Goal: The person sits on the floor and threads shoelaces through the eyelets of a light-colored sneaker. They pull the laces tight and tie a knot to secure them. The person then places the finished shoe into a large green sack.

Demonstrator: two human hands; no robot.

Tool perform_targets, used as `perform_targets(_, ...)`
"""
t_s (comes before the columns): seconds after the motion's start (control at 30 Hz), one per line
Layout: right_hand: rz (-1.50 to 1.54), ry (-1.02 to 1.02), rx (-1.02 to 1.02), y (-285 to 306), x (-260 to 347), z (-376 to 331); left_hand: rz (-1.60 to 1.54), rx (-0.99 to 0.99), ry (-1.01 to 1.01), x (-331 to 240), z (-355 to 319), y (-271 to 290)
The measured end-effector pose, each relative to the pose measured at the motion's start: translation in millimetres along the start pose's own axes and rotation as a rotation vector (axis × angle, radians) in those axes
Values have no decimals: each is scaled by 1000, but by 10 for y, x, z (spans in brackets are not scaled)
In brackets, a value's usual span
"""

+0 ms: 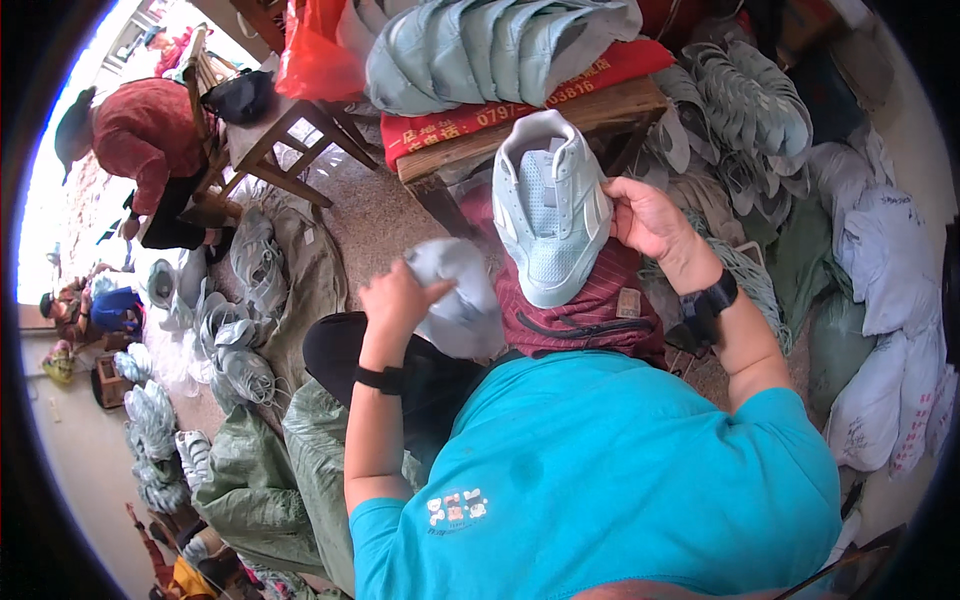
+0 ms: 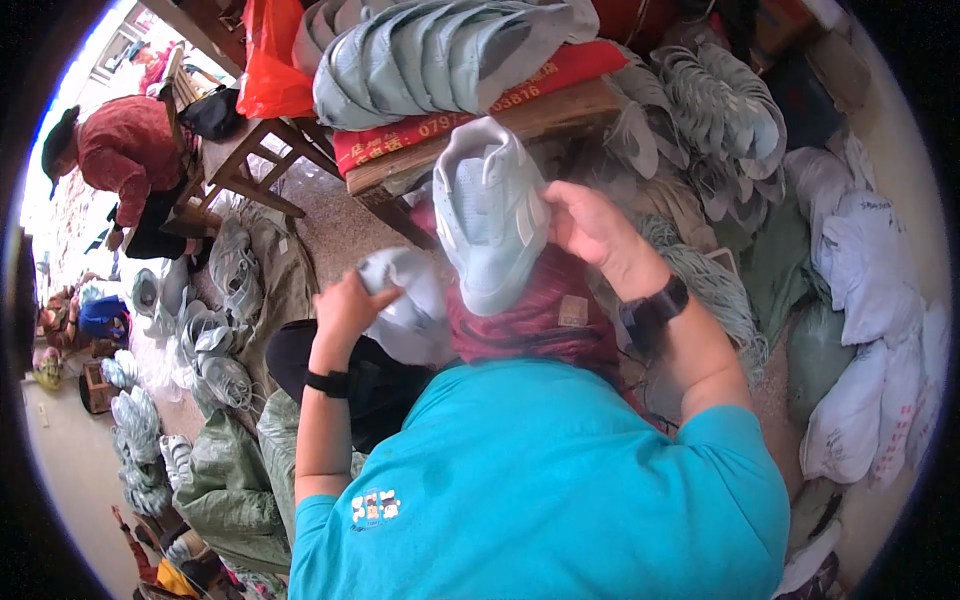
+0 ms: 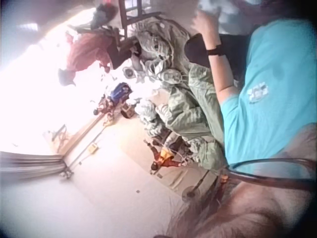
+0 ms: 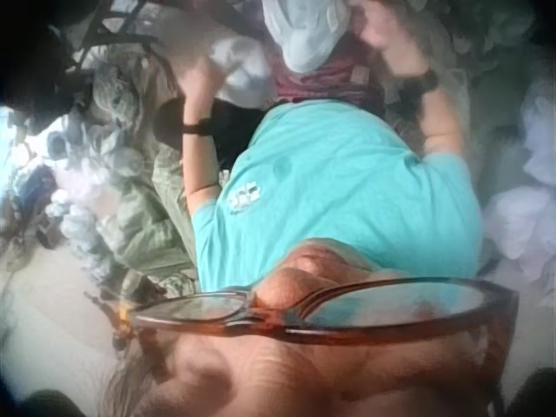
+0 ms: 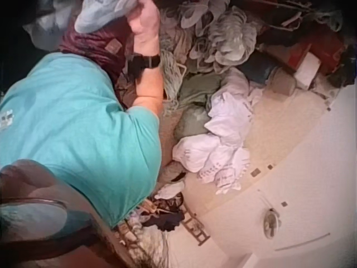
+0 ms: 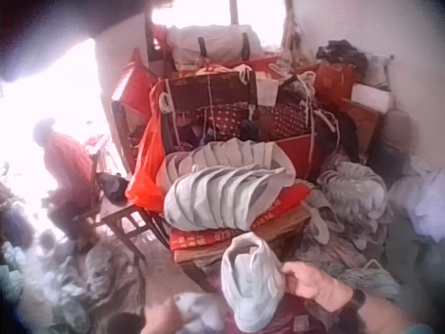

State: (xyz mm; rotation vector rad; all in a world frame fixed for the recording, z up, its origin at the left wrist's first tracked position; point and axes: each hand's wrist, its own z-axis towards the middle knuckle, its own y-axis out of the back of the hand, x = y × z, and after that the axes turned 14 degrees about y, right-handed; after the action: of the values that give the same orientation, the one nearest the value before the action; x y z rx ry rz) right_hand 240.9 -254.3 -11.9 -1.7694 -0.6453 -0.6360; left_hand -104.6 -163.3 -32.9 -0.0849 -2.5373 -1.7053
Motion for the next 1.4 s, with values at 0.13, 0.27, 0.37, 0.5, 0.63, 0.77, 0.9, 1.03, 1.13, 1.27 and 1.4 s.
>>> perform_targets(0.13, -45, -69, 13, 20, 10, -23, 5, -219, -367, -220, -105, -113)
perform_targets(0.27, -100, 96, 34, -5, -100, -47, -804, -213, -541, -556, 18, -175)
perform_targets(0.37, -75, 261, 104, -219, -186, -122, -1158, 180, -475, -755, -174, -330)
perform_targets(0.5, 21, 277, 217, -579, -312, -208, -1175, 224, -627, -565, -289, -632)
perform_targets(0.63, -270, 503, 444, -1024, -367, -36, -903, 336, -694, -149, -373, -578)
perform_targets(0.77, -1056, 1119, 727, -1211, -394, 287, -867, -54, -893, 12, -640, -303)
perform_targets(0.9, -77, 465, 540, -1412, -462, 282, -914, 193, -746, 0, -707, -169)
perform_targets(1.03, -26, 279, 443, -925, -181, 136, -1284, 309, -526, -110, -323, -677)
perform_targets(1.13, -613, 537, 424, -677, 31, -266, -1618, 355, -369, -272, -244, -554)
perform_targets(1.27, -107, 245, 331, -32, -179, -63, -1650, 148, -507, -730, -422, -119)
perform_targets(1.4, -270, 298, 172, -365, -177, -372, -1764, 42, -507, -976, -549, -10)
